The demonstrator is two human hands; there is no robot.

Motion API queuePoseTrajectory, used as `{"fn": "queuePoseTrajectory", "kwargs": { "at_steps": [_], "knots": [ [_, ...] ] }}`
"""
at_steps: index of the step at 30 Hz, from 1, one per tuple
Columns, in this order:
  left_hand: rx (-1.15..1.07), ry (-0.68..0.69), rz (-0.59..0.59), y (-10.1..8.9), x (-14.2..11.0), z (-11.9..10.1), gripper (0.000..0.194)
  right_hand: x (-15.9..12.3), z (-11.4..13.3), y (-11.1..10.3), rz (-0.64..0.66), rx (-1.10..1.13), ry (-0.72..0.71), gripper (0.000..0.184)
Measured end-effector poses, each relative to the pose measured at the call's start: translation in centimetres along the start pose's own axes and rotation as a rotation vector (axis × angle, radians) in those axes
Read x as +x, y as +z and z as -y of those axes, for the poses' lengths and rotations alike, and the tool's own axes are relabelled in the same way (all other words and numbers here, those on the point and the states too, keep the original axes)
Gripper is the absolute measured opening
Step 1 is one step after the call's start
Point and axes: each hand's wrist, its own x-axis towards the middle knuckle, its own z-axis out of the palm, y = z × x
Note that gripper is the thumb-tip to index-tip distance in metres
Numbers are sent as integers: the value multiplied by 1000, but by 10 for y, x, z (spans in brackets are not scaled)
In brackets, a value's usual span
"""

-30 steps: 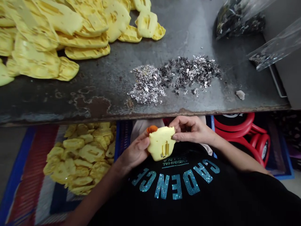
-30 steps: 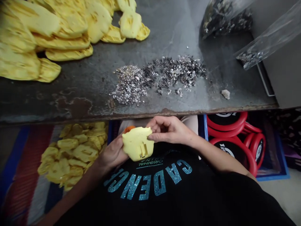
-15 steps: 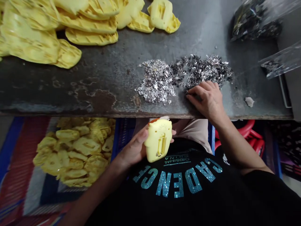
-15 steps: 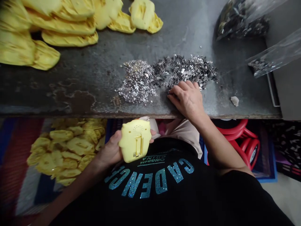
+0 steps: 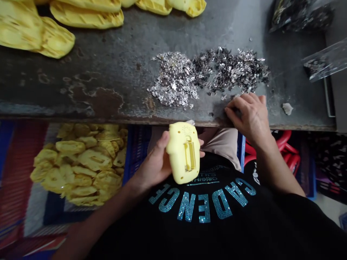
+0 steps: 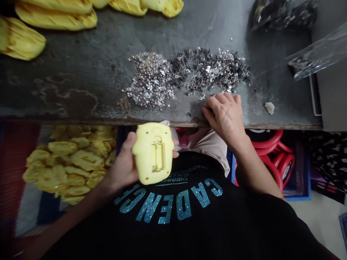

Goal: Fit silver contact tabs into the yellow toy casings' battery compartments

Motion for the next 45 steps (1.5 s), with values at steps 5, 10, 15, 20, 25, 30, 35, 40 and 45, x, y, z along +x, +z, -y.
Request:
{"fn": "queuePoseTrajectory", "kwargs": {
  "at_steps": [5,10,15,20,25,30,35,40,45],
  "knots": [
    [37,-53,-12,6,-7,6,86,2,8,2,-15,156,-161,21],
    [31,-109,90,-5,-16,1,89,12,11,12,15,155,-242,25],
    [4,-102,104,-12,-19,1,81,-4,-5,12,-65,123,-212,23],
    [-39,-90,163,-7,-16,0,70,-8,-6,13,-70,163,-144,19],
    [-44,-52,95,9,-7,2,71,7,1,12,15,224,-163,19],
    [-5,6,-28,32,2,6,74,2,24,-20,-11,561,-239,13],
    [53,58,-36,44,1,4,70,-4,48,-50,83,731,-398,10],
    [86,-33,25,51,-5,3,64,-7,52,-58,131,707,-430,12],
    [11,-37,-5,60,-6,6,69,-17,53,-61,77,723,-444,10]
  ]
}}
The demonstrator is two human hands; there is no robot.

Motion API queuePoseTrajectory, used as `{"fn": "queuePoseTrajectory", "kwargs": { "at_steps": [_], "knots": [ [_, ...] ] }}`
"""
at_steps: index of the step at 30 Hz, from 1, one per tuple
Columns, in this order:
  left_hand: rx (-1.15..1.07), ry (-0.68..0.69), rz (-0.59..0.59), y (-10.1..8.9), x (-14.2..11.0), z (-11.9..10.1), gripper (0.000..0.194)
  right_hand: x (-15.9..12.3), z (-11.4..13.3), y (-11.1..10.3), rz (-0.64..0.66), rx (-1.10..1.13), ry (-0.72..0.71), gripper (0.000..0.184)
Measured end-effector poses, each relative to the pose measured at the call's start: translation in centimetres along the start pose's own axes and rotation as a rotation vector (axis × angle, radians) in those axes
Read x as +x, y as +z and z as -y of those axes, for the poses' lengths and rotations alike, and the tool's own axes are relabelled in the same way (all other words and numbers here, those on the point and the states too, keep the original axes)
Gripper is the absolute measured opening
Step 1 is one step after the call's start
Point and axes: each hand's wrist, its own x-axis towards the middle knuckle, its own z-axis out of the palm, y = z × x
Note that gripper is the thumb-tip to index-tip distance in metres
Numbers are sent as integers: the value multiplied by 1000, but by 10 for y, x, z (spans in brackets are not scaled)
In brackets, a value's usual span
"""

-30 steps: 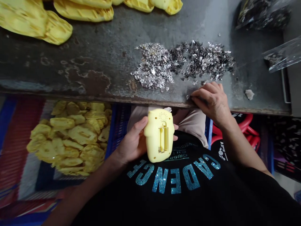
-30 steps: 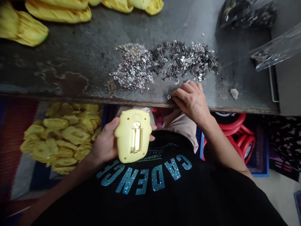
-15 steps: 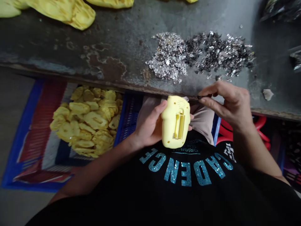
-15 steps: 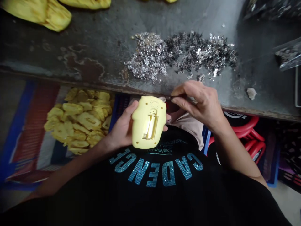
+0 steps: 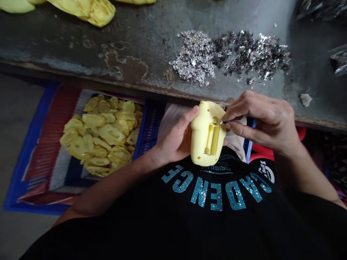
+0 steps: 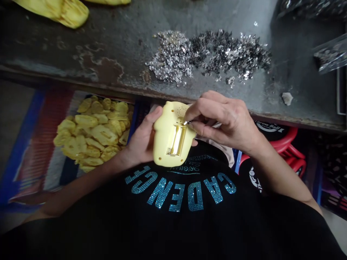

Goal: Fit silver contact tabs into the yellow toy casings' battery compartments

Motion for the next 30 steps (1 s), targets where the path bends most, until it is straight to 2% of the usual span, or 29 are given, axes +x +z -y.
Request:
{"fn": "queuePoseTrajectory", "kwargs": {
  "at_steps": [5,10,14,17,21,23,26,30],
  "knots": [
    [-11,50,-62,8,-1,4,66,-6,13,1,52,-176,-4,15],
    [-11,84,-24,14,-4,5,62,-6,21,1,64,-355,-189,11],
    [-35,47,-110,20,-7,5,58,-5,26,0,95,-448,-288,12],
    [-43,32,-136,20,-7,6,60,-4,27,1,116,-442,-280,17],
    [-5,72,-61,12,-7,11,64,-6,28,3,99,-390,-271,13],
    [24,89,-27,7,-7,12,60,-8,28,5,69,-346,-247,11],
    [40,80,0,3,-7,13,56,-12,26,8,-29,-238,-147,7],
    [8,110,-44,2,-6,15,66,-16,11,13,-132,-84,18,10]
  ]
}}
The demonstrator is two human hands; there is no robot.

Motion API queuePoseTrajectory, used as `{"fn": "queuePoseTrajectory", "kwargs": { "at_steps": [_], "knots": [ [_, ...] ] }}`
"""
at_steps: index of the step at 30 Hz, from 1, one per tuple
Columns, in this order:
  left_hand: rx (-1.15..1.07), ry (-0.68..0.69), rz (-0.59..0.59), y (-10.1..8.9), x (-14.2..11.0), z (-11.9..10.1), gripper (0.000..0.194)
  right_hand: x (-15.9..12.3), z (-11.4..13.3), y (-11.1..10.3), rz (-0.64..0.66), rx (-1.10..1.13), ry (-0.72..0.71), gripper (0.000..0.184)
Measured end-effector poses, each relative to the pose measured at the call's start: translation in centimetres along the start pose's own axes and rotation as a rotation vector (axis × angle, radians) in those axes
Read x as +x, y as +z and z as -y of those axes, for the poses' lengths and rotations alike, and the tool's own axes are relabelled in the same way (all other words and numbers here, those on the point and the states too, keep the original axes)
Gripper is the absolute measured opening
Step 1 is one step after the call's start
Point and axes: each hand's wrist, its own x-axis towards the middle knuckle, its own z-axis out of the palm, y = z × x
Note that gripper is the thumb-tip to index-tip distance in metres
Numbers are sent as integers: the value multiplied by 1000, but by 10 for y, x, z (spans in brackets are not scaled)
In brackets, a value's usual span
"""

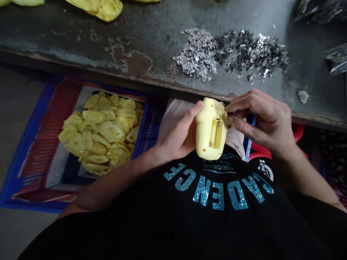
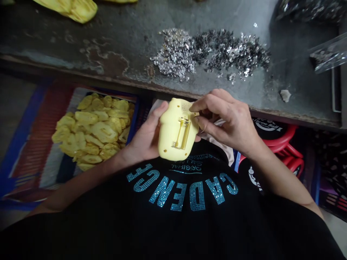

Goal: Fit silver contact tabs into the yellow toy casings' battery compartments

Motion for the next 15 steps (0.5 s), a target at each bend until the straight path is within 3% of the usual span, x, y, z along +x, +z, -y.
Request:
{"fn": "queuePoseTrajectory", "kwargs": {
  "at_steps": [5,7,11,15],
  "knots": [
    [-22,53,-29,4,-1,2,66,-1,-21,4,86,145,161,42],
    [-9,53,-29,5,-2,2,65,-1,-21,5,75,153,171,41],
    [10,60,-5,5,-1,3,64,-3,-10,5,-23,39,72,19],
    [-1,127,-31,9,1,4,65,-11,-3,9,-90,-196,-181,14]
  ]
}}
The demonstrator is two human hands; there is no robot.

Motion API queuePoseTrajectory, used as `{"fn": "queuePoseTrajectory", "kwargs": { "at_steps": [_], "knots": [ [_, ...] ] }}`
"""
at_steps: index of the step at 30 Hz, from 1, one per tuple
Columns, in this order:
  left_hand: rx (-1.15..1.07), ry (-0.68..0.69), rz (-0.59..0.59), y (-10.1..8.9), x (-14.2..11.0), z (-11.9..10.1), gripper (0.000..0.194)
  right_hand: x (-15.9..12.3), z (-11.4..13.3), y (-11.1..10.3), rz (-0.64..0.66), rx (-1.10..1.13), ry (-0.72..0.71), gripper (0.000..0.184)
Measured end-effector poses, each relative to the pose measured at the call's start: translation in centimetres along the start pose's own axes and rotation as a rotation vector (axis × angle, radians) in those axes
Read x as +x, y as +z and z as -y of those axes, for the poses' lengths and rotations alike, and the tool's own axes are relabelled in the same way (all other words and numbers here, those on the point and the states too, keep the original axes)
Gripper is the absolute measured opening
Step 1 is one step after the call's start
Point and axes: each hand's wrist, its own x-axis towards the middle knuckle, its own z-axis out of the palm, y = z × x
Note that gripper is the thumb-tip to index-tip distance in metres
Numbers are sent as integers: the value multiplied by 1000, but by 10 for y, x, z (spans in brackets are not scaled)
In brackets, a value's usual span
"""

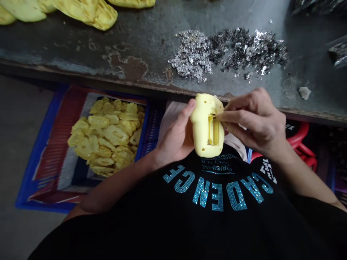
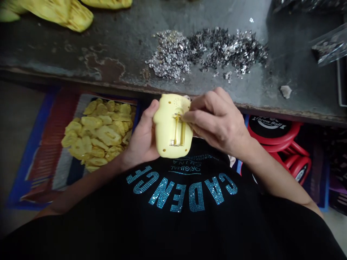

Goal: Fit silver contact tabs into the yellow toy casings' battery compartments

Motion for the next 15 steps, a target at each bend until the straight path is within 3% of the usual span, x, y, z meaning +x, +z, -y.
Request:
{"fn": "queuePoseTrajectory", "kwargs": {
  "at_steps": [3,6,9,11,13,15],
  "knots": [
    [24,8,16,2,2,1,68,-12,1,7,-68,-188,-105,31],
    [73,22,29,1,3,3,72,-23,2,15,-95,-239,-96,37],
    [147,71,-3,-2,3,7,76,-24,0,17,-147,-140,-56,34],
    [192,103,-24,-4,2,9,78,-18,-6,12,-166,-1,43,32],
    [225,135,-31,-4,1,10,74,-8,-13,3,-85,145,164,39],
    [260,174,-23,-2,0,10,63,2,-19,-5,85,235,228,53]
  ]
}}
